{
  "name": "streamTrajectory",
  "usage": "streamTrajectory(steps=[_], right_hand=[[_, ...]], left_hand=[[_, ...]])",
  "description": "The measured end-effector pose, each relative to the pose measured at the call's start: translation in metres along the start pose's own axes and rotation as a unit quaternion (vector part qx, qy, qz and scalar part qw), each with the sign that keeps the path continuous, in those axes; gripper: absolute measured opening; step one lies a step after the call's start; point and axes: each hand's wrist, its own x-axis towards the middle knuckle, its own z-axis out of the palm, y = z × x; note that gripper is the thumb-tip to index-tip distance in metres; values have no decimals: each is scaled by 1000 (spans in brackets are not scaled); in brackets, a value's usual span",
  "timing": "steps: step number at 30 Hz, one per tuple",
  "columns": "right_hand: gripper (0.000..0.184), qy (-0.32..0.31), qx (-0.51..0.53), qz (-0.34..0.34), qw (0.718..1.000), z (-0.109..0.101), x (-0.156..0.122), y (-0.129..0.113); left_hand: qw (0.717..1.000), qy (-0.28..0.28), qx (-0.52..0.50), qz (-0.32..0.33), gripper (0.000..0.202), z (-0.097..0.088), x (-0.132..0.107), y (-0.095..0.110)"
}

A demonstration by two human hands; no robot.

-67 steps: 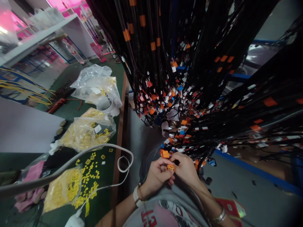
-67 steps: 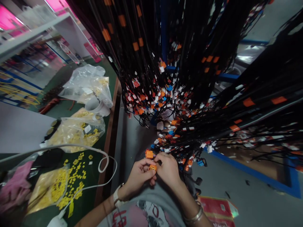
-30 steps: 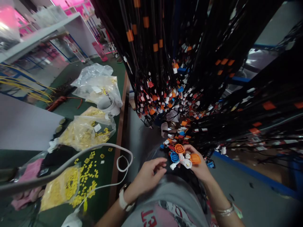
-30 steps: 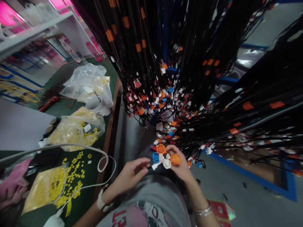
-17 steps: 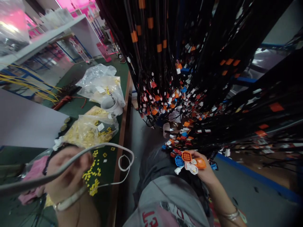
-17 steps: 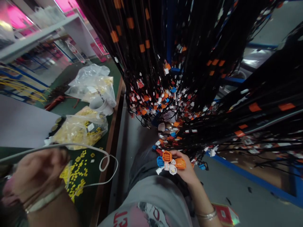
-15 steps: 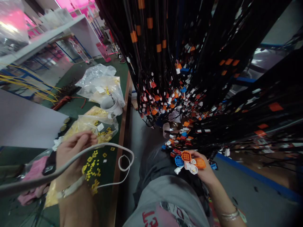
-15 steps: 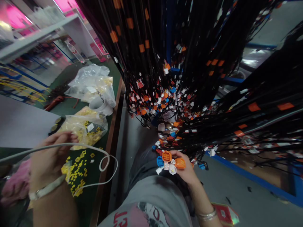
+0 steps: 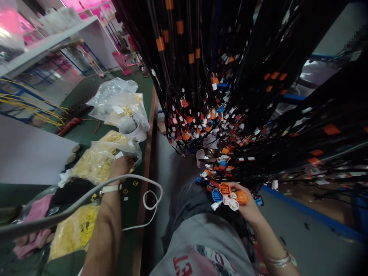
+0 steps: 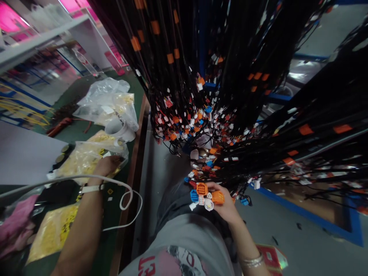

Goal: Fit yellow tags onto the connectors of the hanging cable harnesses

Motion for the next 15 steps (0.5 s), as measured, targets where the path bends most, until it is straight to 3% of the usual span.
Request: streamTrajectory(steps=[10, 15], right_hand=[[38, 0, 13, -2, 1000, 1, 1, -1], [37, -14, 8, 0, 1000, 0, 0, -2]], left_hand=[[999, 15, -26, -32, 33, 0, -1, -7], [993, 83, -64, -62, 33, -3, -4, -7]])
